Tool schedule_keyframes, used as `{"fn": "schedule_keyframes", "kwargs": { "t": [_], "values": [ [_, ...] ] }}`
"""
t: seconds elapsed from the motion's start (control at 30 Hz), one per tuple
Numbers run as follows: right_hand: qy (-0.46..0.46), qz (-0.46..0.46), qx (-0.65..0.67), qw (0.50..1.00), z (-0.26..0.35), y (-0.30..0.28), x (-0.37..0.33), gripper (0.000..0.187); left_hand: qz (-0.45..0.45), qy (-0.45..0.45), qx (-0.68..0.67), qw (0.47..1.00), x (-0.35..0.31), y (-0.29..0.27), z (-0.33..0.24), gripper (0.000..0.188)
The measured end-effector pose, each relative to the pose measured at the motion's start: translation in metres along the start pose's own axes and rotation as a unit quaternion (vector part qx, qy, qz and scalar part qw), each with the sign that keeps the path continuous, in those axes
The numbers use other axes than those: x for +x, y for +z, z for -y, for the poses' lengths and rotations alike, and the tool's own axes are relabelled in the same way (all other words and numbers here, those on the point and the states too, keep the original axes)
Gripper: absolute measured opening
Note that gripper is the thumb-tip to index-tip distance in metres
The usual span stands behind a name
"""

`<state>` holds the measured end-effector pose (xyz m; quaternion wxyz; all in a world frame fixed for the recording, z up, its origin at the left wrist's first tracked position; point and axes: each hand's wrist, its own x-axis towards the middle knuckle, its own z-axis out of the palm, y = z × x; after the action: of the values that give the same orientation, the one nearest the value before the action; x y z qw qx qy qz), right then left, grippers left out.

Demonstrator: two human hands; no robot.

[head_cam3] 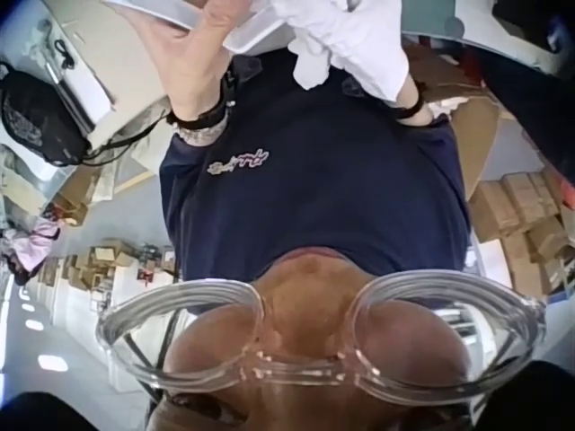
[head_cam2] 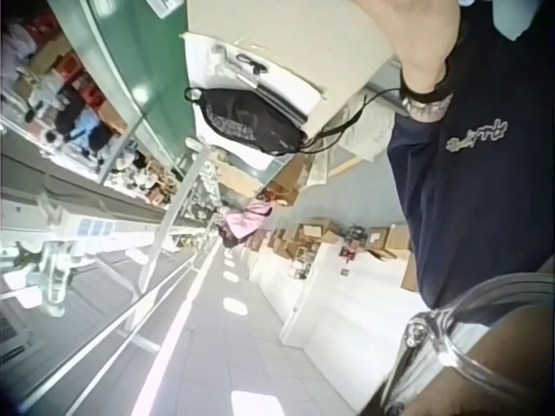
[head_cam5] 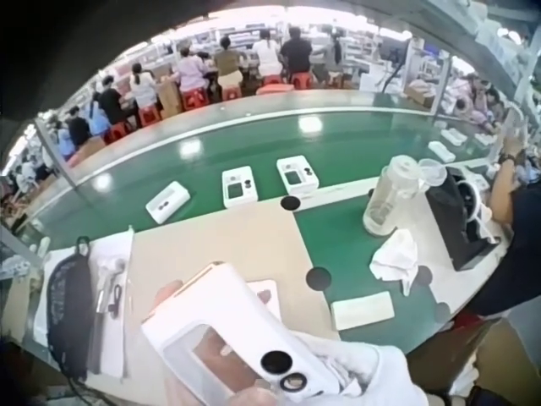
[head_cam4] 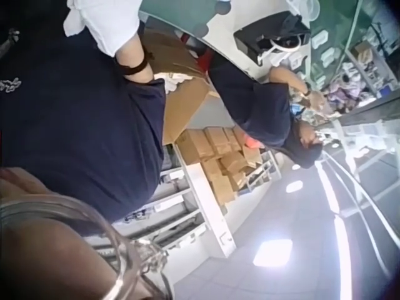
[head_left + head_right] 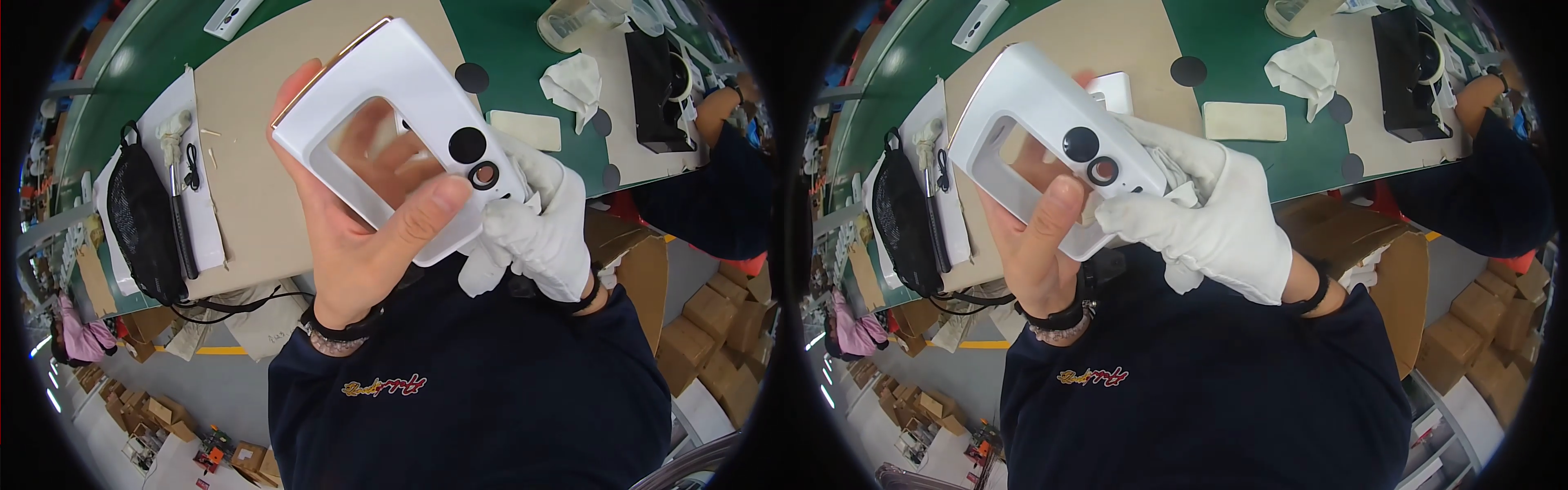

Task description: The person picks up white plastic housings from a conveyor belt and wipes the exterior and interior surfaces of each unit with a cloth. After cleaning each housing, the person places it back onto the belt and repeats the process.

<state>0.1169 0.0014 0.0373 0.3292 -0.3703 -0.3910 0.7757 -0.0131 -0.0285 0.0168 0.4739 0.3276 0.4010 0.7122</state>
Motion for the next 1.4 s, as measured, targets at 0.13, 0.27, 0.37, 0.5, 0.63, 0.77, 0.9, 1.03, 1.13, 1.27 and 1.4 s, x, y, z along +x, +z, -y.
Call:
{"fn": "schedule_keyframes", "kwargs": {
  "t": [0.13, 0.27, 0.37, 0.5, 0.63, 0.77, 0.9, 1.03, 1.13, 1.27, 1.4],
  "values": [
    [-0.100, -0.007, -0.079, 0.992, -0.012, 0.003, 0.000, 0.054, 0.059, -0.056, -0.037, 0.996, 0.002, -0.001, -0.005, 0.073],
    [-0.168, -0.010, -0.144, 0.975, -0.024, 0.000, 0.004, 0.058, 0.028, -0.044, 0.006, 0.999, 0.000, 0.001, -0.004, 0.076],
    [-0.173, -0.017, -0.155, 0.973, -0.026, 0.001, 0.005, 0.060, -0.004, -0.015, 0.017, 1.000, -0.001, 0.004, -0.002, 0.078],
    [-0.212, -0.032, -0.183, 0.960, -0.029, 0.001, 0.007, 0.061, 0.002, 0.033, -0.010, 0.999, 0.003, 0.002, 0.000, 0.078],
    [-0.289, -0.019, -0.250, 0.924, -0.029, -0.005, 0.012, 0.061, 0.017, 0.027, -0.012, 0.999, 0.003, 0.001, 0.003, 0.070],
    [-0.250, -0.019, -0.193, 0.949, -0.021, -0.005, 0.018, 0.056, -0.010, -0.030, -0.085, 0.996, 0.011, -0.013, 0.017, 0.056],
    [-0.175, -0.087, -0.019, 0.981, -0.022, 0.001, 0.022, 0.042, 0.013, -0.072, -0.214, 0.974, 0.018, -0.025, 0.026, 0.049],
    [-0.157, -0.164, 0.201, 0.953, -0.011, 0.023, 0.033, 0.031, -0.085, 0.114, -0.058, 0.988, 0.023, 0.002, 0.038, 0.045],
    [-0.065, -0.232, 0.406, 0.882, 0.000, 0.039, 0.040, 0.035, -0.121, 0.274, 0.108, 0.948, 0.025, 0.006, 0.044, 0.044],
    [-0.096, -0.148, 0.349, 0.920, -0.028, 0.019, 0.042, 0.040, -0.098, 0.394, 0.286, 0.868, 0.024, 0.003, 0.041, 0.045],
    [-0.182, -0.107, 0.211, 0.955, -0.058, 0.004, 0.040, 0.038, -0.047, 0.116, 0.033, 0.992, 0.017, 0.004, 0.036, 0.043]
  ]
}}
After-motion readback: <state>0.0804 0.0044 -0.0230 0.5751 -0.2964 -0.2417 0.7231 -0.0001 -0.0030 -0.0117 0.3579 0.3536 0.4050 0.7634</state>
